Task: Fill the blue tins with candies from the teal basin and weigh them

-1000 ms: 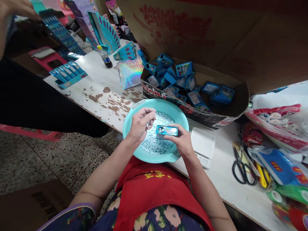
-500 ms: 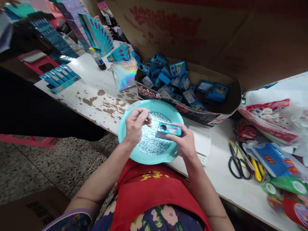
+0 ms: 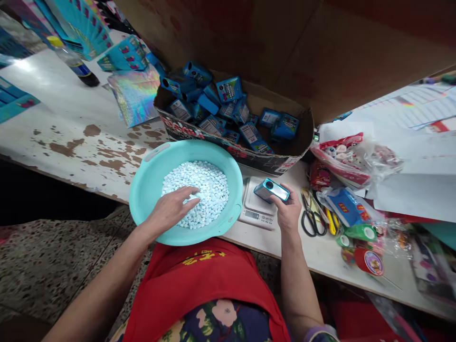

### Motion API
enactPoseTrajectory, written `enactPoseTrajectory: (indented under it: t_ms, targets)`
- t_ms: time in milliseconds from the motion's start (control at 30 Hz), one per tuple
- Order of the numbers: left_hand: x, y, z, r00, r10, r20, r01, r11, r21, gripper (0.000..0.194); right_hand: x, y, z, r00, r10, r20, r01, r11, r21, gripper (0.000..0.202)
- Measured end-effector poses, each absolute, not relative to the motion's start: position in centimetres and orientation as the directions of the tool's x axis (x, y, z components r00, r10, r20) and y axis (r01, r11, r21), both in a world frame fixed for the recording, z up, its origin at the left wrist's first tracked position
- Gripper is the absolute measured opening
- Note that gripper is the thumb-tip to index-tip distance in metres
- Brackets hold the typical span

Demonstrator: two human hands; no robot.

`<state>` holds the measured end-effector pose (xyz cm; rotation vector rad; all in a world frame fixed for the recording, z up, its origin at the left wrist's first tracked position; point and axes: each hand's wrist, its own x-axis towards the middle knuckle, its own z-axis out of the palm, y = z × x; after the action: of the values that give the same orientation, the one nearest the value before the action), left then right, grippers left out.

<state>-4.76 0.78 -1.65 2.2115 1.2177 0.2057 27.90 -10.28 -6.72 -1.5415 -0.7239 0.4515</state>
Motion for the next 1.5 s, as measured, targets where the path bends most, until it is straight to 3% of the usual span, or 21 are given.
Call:
enactPoseTrajectory:
  t_ms: [133, 267, 400, 633, 1000, 1200, 1367, 1433, 1500]
  targets:
    - [-5.0, 0.8, -1.6, 0.527, 0.832, -0.175, 0.761, -0.37, 0.532, 0.041, 29.5, -12.3, -6.3, 0.786, 0.597, 0.164, 0.086, 0.157, -0.984, 0.058]
    - [-5.0, 0.7, -1.9, 0.534, 0.814, -0.227, 0.792, -0.389, 0.47, 0.045, 31.5, -14.5, -6.5, 0.938, 0.346, 0.03, -0.009, 0.112, -0.994, 0.046]
    - [-4.7, 0.4, -2.4, 0.585, 0.769, -0.258, 0.794, -0.476, 0.379, 0.05, 32.1, -16.1, -7.5, 0.966, 0.255, -0.031, -0.056, 0.09, -0.994, 0.046]
    - [-4.4, -0.2, -2.3, 0.599, 0.736, -0.317, 0.799, -0.523, 0.295, 0.052, 31.7, -16.6, -8.3, 0.957, 0.285, -0.056, -0.078, 0.067, -0.995, 0.042]
    - [-4.7, -0.2, -2.6, 0.618, 0.731, -0.29, 0.779, -0.518, 0.353, 0.046, 30.4, -15.0, -8.3, 0.929, 0.371, -0.009, -0.022, 0.031, -0.999, 0.042]
    - [-2.4, 0.1, -3.0, 0.793, 0.48, -0.376, 0.606, -0.692, 0.393, 0.04, 29.6, -14.2, -8.3, 0.908, 0.418, 0.022, 0.017, 0.015, -1.0, 0.042]
    - [-2.4, 0.4, -3.2, 0.796, 0.376, -0.475, 0.571, -0.727, 0.381, 0.028, 29.7, -14.8, -8.4, 0.898, 0.437, 0.05, 0.047, 0.016, -0.999, 0.039]
    - [-3.1, 0.8, -3.1, 0.786, 0.403, -0.469, 0.599, -0.686, 0.414, 0.024, 30.0, -15.3, -8.5, 0.902, 0.428, 0.056, 0.063, -0.002, -0.998, 0.039]
    - [-4.0, 1.5, -2.8, 0.773, 0.449, -0.448, 0.635, -0.55, 0.543, 0.018, 30.1, -15.5, -8.5, 0.893, 0.445, 0.072, 0.086, -0.01, -0.996, 0.038]
